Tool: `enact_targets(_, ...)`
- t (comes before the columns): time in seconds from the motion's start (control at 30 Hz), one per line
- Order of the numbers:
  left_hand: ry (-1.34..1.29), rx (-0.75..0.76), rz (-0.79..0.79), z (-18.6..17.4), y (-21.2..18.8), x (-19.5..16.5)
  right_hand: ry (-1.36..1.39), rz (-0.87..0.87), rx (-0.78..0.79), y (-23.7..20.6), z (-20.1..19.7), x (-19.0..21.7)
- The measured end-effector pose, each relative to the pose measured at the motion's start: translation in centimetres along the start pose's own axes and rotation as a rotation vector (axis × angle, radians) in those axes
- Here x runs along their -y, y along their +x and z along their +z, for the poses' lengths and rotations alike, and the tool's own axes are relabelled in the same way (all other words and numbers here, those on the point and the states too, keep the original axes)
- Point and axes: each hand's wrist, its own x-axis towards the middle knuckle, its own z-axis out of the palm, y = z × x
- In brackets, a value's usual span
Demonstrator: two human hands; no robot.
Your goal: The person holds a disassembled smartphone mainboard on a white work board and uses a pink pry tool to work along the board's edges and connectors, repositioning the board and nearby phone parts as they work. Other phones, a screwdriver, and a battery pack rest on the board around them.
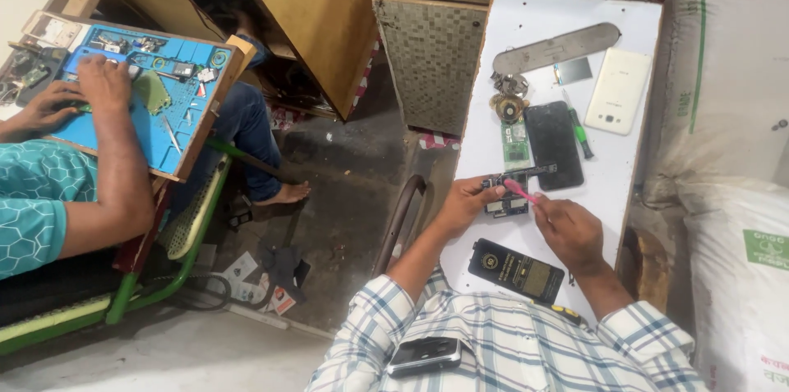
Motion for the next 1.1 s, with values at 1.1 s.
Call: enact_targets(1.1,0.005,-0.051,-0.022,0.4,-0.2,-0.7,0.072,0.167,0.002,0.3,-0.1,0.2)
